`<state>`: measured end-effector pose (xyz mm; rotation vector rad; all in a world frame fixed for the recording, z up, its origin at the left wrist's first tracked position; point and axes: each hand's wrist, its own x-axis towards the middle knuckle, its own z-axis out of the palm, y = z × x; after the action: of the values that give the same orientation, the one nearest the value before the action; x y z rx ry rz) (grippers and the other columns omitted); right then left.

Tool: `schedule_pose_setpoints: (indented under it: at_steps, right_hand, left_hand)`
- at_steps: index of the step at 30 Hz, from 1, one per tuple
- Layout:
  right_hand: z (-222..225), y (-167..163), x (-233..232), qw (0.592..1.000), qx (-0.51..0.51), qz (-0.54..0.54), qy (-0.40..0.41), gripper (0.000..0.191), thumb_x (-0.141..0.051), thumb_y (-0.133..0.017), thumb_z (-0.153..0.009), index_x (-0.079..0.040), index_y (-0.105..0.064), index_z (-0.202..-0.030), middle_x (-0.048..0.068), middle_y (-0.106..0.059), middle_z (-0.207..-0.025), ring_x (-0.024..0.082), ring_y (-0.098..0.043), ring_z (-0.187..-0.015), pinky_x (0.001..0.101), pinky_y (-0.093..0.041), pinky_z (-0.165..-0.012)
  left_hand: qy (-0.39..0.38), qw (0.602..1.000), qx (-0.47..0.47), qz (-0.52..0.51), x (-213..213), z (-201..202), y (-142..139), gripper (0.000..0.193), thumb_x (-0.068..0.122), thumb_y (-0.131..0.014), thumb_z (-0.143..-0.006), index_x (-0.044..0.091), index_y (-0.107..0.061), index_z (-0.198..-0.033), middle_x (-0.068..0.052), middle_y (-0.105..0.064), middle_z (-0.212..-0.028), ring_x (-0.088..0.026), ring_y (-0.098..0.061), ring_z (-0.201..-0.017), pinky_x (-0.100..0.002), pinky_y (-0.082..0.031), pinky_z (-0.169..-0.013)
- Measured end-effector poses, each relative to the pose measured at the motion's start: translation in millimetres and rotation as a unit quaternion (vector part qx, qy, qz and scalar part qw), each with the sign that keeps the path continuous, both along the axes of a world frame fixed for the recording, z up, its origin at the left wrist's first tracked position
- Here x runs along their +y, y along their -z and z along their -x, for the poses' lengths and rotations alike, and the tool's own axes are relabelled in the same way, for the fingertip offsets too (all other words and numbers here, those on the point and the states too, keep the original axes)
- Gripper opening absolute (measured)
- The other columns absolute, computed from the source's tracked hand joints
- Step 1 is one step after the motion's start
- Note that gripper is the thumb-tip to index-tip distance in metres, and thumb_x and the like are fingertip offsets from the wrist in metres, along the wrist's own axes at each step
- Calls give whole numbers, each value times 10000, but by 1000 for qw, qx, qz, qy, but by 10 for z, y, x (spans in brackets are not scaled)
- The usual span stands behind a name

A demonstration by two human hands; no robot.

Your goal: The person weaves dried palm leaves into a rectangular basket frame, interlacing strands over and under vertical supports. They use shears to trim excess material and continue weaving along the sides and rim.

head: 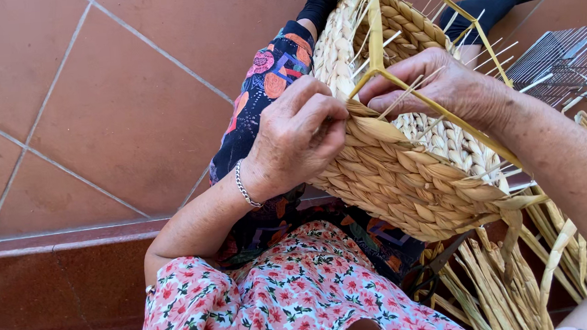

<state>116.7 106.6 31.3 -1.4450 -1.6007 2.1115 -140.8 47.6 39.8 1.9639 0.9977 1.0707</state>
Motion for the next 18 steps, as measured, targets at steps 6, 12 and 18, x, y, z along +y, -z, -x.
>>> schedule_pose_setpoints:
  at_steps: [6,12,18]
  right_hand:
    - [69,167,65,998,17,60,7,267,-161,-767,-889,-34,-794,-1123,64,-796,-956,78,-697,-868,250,-569,-819]
    - [18,207,34,998,-22,65,12,319,-172,-794,-831,-38,-793,-1121,75,-791,-920,98,-694,-861,264,-563,-838]
    - [6,351,-75,983,70,129,107,369,-102,-769,-822,-7,-730,-1177,67,-744,-1006,104,-687,-953,266,-544,-902]
  left_hand:
    - [13,999,20,-23,-6,-17,-7,246,-70,-714,-818,38,-584,-996,-118,-550,-984,-305,-619,-923,-390,-546,-819]
    - [15,1000,15,-11,0,-15,22,238,-29,-748,-856,31,-553,-978,-128,-523,-963,-311,-596,-887,-396,-526,-786]
    - [-14,989,-38,139,54,-116,127,242,9,-720,-830,36,-504,-934,-72,-510,-840,-190,-568,-697,-314,-506,-647]
